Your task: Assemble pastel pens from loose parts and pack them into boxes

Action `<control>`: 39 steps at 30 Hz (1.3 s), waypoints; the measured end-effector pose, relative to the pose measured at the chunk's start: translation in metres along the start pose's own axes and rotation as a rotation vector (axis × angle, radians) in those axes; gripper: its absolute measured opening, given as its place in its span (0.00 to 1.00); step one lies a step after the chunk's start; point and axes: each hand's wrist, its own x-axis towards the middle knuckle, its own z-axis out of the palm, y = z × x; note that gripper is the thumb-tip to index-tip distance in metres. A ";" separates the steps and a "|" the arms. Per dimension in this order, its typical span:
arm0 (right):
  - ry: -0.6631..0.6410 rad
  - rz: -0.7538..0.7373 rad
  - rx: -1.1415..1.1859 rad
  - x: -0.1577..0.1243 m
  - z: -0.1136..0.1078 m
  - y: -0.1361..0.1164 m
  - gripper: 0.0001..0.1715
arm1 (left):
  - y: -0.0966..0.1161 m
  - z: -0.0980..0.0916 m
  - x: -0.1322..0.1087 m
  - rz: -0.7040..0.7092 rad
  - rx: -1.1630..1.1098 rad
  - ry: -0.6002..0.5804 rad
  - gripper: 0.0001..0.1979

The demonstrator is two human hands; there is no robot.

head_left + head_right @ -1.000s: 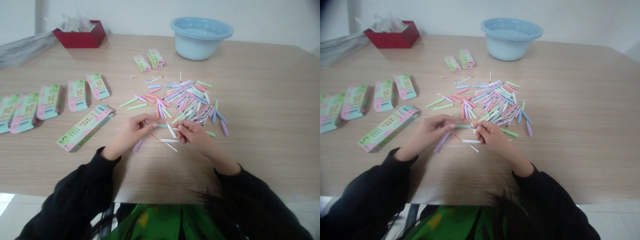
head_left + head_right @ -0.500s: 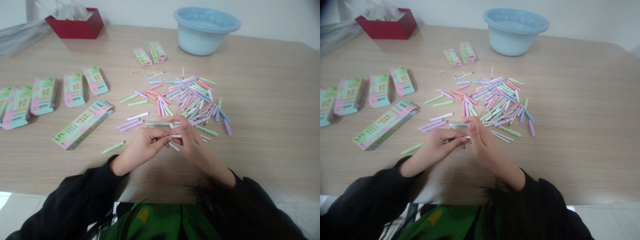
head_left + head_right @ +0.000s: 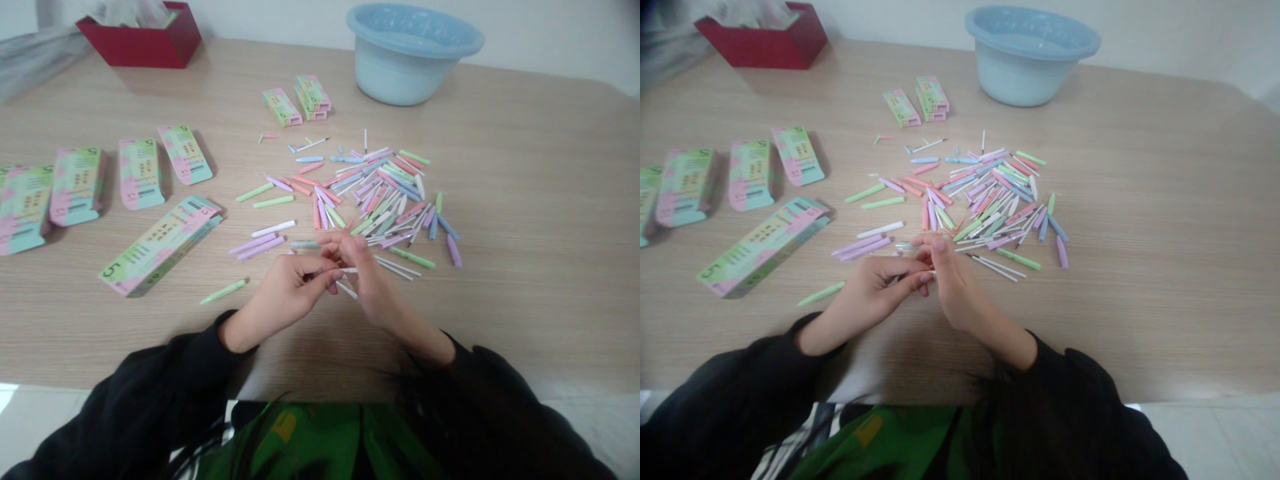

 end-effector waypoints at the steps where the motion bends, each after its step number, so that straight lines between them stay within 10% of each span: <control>1: 0.004 -0.002 0.039 0.001 -0.001 -0.001 0.37 | 0.000 0.000 0.000 -0.015 -0.031 -0.005 0.14; 9: 0.050 -0.023 0.143 0.005 -0.015 -0.008 0.30 | -0.006 -0.003 0.003 -0.139 -0.224 -0.013 0.16; 18: 0.080 -0.137 -0.259 -0.010 -0.039 -0.022 0.04 | -0.015 -0.008 0.002 -0.178 -0.242 -0.052 0.18; 39: -0.028 -0.096 -0.394 -0.009 -0.040 -0.022 0.10 | -0.008 -0.004 -0.002 -0.083 -0.050 0.145 0.06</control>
